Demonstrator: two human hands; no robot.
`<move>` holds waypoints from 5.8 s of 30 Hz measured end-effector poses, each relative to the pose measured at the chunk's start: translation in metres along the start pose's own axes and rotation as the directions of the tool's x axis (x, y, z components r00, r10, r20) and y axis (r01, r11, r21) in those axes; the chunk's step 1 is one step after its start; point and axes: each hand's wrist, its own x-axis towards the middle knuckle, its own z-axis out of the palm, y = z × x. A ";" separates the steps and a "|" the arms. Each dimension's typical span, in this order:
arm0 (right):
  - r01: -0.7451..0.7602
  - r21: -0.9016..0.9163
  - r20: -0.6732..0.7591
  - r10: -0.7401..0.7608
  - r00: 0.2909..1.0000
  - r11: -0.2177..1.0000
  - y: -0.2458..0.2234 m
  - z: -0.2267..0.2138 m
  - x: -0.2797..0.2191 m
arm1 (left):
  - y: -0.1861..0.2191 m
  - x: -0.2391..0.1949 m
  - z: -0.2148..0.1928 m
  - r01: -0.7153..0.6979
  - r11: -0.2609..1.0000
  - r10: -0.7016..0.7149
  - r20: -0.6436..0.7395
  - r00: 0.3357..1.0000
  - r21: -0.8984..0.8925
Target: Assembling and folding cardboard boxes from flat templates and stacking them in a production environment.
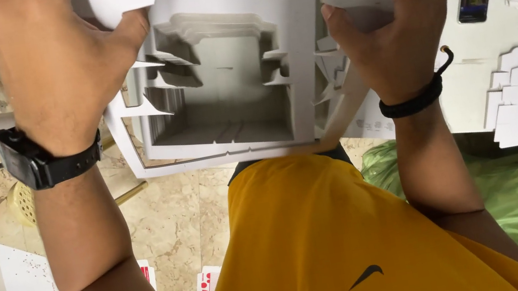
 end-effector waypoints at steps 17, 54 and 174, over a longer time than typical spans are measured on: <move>-0.503 -0.259 0.396 0.566 0.723 0.825 0.040 0.153 -0.013 | -0.077 -0.027 0.209 0.648 0.761 -0.505 0.586 0.634 -0.046; -0.880 -0.162 0.048 0.894 0.445 0.447 0.185 0.014 -0.297 | 0.009 -0.045 0.086 0.257 0.882 -0.163 0.255 0.953 -0.395; -0.422 0.057 0.727 0.252 0.638 0.905 0.467 -0.028 -0.093 | 0.401 -0.106 0.193 0.864 0.404 -0.892 0.082 0.445 -0.300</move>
